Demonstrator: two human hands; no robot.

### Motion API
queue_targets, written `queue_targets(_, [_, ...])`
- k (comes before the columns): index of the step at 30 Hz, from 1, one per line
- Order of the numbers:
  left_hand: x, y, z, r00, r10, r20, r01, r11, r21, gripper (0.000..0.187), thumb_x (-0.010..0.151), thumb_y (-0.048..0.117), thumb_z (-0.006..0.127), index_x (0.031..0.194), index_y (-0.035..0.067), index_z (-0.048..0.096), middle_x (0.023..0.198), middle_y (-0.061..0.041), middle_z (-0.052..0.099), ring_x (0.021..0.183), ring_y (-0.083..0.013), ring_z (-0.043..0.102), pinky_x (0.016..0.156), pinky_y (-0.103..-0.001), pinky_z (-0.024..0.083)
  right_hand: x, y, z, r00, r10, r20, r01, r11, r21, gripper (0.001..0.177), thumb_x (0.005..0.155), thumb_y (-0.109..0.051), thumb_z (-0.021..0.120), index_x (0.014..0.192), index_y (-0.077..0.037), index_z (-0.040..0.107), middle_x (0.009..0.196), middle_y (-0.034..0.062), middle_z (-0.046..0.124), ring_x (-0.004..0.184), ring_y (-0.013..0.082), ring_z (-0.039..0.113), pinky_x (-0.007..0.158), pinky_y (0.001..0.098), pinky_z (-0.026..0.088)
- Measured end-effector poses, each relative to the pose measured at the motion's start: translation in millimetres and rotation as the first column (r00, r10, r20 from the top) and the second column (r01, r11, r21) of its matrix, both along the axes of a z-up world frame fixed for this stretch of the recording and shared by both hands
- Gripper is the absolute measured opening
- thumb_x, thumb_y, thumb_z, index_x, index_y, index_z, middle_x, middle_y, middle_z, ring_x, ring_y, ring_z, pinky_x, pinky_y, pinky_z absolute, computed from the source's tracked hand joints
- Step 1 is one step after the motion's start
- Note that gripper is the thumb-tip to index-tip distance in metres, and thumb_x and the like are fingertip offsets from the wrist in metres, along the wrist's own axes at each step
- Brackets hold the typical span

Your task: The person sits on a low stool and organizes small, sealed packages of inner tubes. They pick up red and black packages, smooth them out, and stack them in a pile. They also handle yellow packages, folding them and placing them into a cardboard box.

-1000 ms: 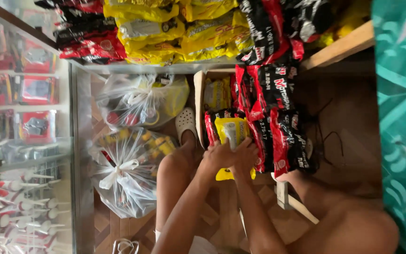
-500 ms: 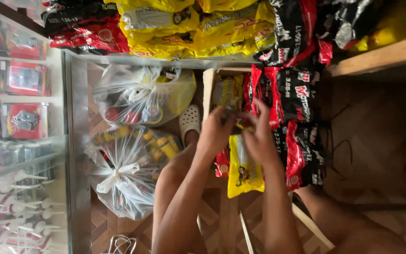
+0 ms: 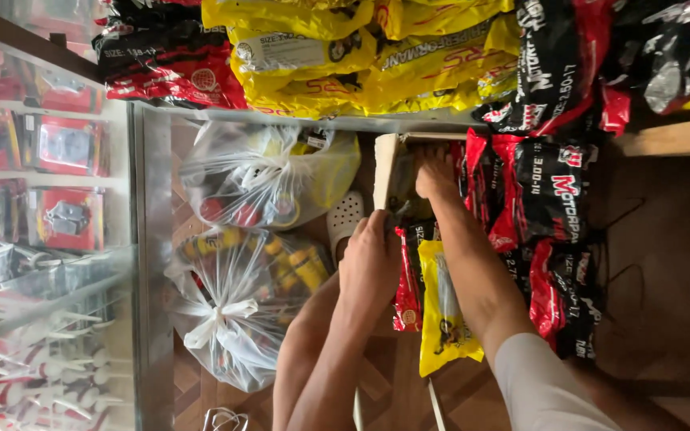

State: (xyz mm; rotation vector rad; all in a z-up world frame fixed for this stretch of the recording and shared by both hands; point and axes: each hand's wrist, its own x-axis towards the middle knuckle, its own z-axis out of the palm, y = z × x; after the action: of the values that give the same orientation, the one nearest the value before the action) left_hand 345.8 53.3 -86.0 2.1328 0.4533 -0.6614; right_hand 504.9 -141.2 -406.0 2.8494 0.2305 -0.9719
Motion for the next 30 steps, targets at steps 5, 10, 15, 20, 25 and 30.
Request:
queue_targets(5, [1, -3, 9, 0.999, -0.039, 0.013, 0.040, 0.999, -0.023, 0.034, 0.097, 0.029, 0.051, 0.129, 0.022, 0.056, 0.109, -0.009, 0.063, 0.099, -0.0436, 0.069, 0.084, -0.064, 0.058, -5, 19, 26, 0.998, 0.003, 0.070, 0.003, 0.996, -0.084, 0.062, 0.088, -0.013, 0.061, 0.150, -0.009, 0.052, 0.153, 0.0151, 0.048, 0.136, 0.0338, 0.043, 0.104, 0.0465, 0.041])
queue_targets(10, [-6, -3, 10, 0.998, -0.061, 0.019, 0.061, 0.998, -0.029, 0.035, 0.098, 0.031, 0.050, 0.132, 0.021, 0.055, 0.112, -0.011, 0.062, 0.101, -0.0463, 0.068, 0.083, -0.065, 0.058, -10, 31, 19, 0.998, -0.005, 0.061, 0.014, 0.988, -0.154, 0.059, 0.092, -0.019, 0.055, 0.150, -0.012, 0.053, 0.155, 0.0128, 0.046, 0.136, 0.0325, 0.043, 0.102, 0.0451, 0.039])
queue_targets(15, [-6, -3, 12, 0.998, -0.050, 0.033, 0.051, 0.998, -0.032, 0.034, 0.096, 0.028, 0.050, 0.128, 0.023, 0.056, 0.108, -0.007, 0.061, 0.097, -0.0424, 0.069, 0.081, -0.062, 0.059, -10, 26, 6, 0.990, -0.027, 0.140, 0.044, 0.992, -0.121, 0.055, 0.095, -0.021, 0.049, 0.149, -0.014, 0.053, 0.152, 0.0135, 0.046, 0.135, 0.0347, 0.040, 0.100, 0.0470, 0.037])
queue_targets(20, [-6, -4, 8, 0.995, -0.059, 0.080, 0.061, 0.998, -0.019, 0.033, 0.095, 0.027, 0.052, 0.127, 0.021, 0.056, 0.107, -0.009, 0.061, 0.096, -0.0441, 0.069, 0.078, -0.064, 0.059, -6, 6, -59, 0.997, 0.051, 0.058, -0.039, 0.982, -0.184, 0.067, 0.092, -0.020, 0.051, 0.159, -0.018, 0.042, 0.156, 0.0134, 0.048, 0.143, 0.0351, 0.035, 0.108, 0.0489, 0.031])
queue_targets(25, [-5, -3, 13, 0.996, -0.054, 0.067, 0.055, 0.998, -0.021, 0.033, 0.097, 0.029, 0.050, 0.128, 0.021, 0.055, 0.108, -0.009, 0.061, 0.097, -0.0430, 0.069, 0.077, -0.064, 0.060, -1, 14, -20, 0.994, 0.086, 0.064, -0.074, 0.983, -0.167, 0.073, 0.090, -0.015, 0.057, 0.160, -0.014, 0.037, 0.157, 0.0131, 0.052, 0.146, 0.0345, 0.038, 0.111, 0.0514, 0.030])
queue_targets(30, [-3, -4, 16, 0.995, -0.043, 0.093, 0.046, 0.998, -0.037, 0.030, 0.098, 0.028, 0.049, 0.126, 0.020, 0.056, 0.101, -0.008, 0.059, 0.094, -0.0408, 0.069, 0.074, -0.063, 0.060, -2, 6, -52, 0.998, 0.058, -0.007, -0.058, 0.970, -0.235, 0.056, 0.094, -0.016, 0.055, 0.149, -0.013, 0.056, 0.146, 0.0076, 0.063, 0.137, 0.0295, 0.051, 0.106, 0.0487, 0.036])
